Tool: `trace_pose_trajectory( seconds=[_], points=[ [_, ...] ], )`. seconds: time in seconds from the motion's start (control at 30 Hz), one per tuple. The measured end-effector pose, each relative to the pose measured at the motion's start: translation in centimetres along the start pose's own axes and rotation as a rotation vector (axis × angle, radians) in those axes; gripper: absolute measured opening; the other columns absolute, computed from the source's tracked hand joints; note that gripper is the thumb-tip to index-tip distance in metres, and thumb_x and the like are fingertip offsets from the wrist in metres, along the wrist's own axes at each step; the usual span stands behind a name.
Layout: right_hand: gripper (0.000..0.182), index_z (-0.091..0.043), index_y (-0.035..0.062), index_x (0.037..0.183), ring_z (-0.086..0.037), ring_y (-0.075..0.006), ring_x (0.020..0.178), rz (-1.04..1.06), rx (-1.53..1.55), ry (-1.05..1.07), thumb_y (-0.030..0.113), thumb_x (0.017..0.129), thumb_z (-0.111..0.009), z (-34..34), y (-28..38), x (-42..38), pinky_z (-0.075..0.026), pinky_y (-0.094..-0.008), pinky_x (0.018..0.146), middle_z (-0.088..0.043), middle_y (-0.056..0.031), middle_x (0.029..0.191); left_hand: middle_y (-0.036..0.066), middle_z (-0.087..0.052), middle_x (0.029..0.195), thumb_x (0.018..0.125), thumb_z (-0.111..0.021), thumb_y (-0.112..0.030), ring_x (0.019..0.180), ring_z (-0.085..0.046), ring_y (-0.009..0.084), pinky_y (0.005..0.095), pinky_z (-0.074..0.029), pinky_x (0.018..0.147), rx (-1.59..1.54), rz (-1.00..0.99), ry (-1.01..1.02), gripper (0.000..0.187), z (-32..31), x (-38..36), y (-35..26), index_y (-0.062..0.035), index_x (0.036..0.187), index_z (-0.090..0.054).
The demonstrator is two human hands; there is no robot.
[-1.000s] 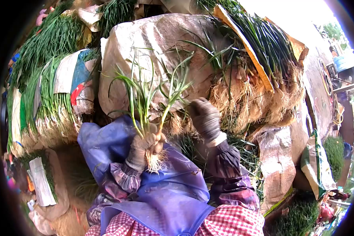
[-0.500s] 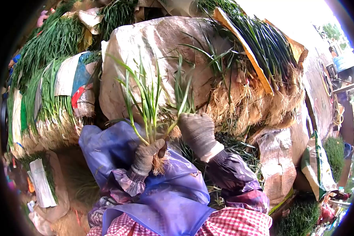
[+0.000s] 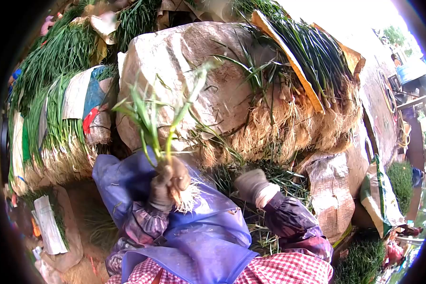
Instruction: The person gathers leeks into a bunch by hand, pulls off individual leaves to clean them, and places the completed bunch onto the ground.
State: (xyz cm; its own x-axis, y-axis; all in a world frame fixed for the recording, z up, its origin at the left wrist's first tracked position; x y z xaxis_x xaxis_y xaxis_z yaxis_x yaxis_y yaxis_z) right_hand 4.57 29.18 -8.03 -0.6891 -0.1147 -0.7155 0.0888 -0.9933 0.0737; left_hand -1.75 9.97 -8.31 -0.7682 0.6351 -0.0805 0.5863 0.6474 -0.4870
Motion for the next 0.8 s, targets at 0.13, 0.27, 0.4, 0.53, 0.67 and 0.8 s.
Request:
trace_pose_trajectory(
  seconds=[0.13,0.27,0.4,0.53,0.67,0.8],
  points=[
    [0.068,-0.043,0.0099,0.132,-0.059,-0.0321,0.099,-0.036,0.244,-0.661,0.043,0.078,-0.069,8.5,-0.3,0.5,-0.047,-0.043,0.084,-0.06,-0.0156,0.11,0.006,-0.054,0.072,0.083,-0.071,-0.027,0.061,-0.053,0.0154,0.0289,-0.043,0.054,-0.146,-0.092,0.13,0.043,-2.5,-0.1,-2.2,-0.0116,0.119,-0.053],
    [0.065,-0.041,0.0109,0.133,-0.052,-0.0341,0.108,-0.087,0.193,-0.727,0.039,0.08,-0.068,8.9,1.5,9.3,-0.043,-0.042,0.088,-0.053,-0.0181,0.118,-0.002,-0.041,0.061,0.092,-0.058,-0.018,0.034,-0.034,0.005,0.0201,-0.034,0.033,-0.166,-0.201,0.411,0.042,-5.9,0.4,-5.4,-0.0132,0.132,-0.047],
    [0.021,-0.054,0.0094,0.105,-0.058,-0.0307,0.08,0.262,0.258,-0.733,0.015,0.085,-0.058,2.3,1.4,6.2,-0.047,-0.0405,0.069,-0.056,-0.0153,0.095,0.003,-0.049,0.059,0.095,-0.053,-0.016,0.035,-0.043,0.0089,0.0217,-0.038,0.034,-0.164,-0.165,0.593,0.025,-8.4,-0.6,-10.5,-0.0091,0.118,-0.048],
    [0.038,-0.058,0.0153,0.122,-0.066,-0.0346,0.08,-0.09,0.419,-0.061,0.035,0.093,-0.045,-14.5,-4.0,2.1,-0.052,-0.0454,0.069,-0.067,-0.0172,0.094,0.005,-0.047,0.059,0.093,-0.053,-0.012,0.034,-0.042,0.0103,0.0232,-0.037,0.031,-0.233,-0.157,0.599,0.011,-9.1,0.0,-12.0,-0.0083,0.096,-0.043],
    [0.032,-0.066,0.0164,0.103,-0.067,-0.031,0.077,-0.062,0.255,-0.031,0.04,0.085,-0.055,-12.6,-3.0,-4.6,-0.053,-0.0451,0.065,-0.068,-0.0148,0.089,0.004,-0.049,0.064,0.094,-0.053,-0.014,0.044,-0.043,0.0094,0.0224,-0.038,0.037,-0.161,-0.159,0.436,0.011,-8.5,3.1,-9.9,-0.008,0.094,-0.044],
    [0.019,-0.068,0.0139,0.088,-0.067,-0.025,0.069,-0.198,0.294,-0.361,0.031,0.084,-0.063,-3.3,-4.5,-2.0,-0.053,-0.0366,0.058,-0.067,-0.0102,0.08,0.0,-0.053,0.071,0.093,-0.058,-0.021,0.059,-0.048,0.0102,0.0242,-0.043,0.049,-0.155,0.043,-0.127,0.03,-0.9,7.1,-3.5,-0.0038,0.117,-0.052]
  ],
)
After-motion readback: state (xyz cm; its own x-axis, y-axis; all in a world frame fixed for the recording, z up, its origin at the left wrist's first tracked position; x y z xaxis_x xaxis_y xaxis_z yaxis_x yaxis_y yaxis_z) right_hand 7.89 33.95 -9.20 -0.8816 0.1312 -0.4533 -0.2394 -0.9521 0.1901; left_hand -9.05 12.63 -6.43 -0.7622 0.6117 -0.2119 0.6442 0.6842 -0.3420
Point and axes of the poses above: each hand's wrist, its own x-axis towards the middle knuckle, its own z-axis out of the back of the hand, y = z × x, the point moved 5 cm from there along x, towards the middle knuckle
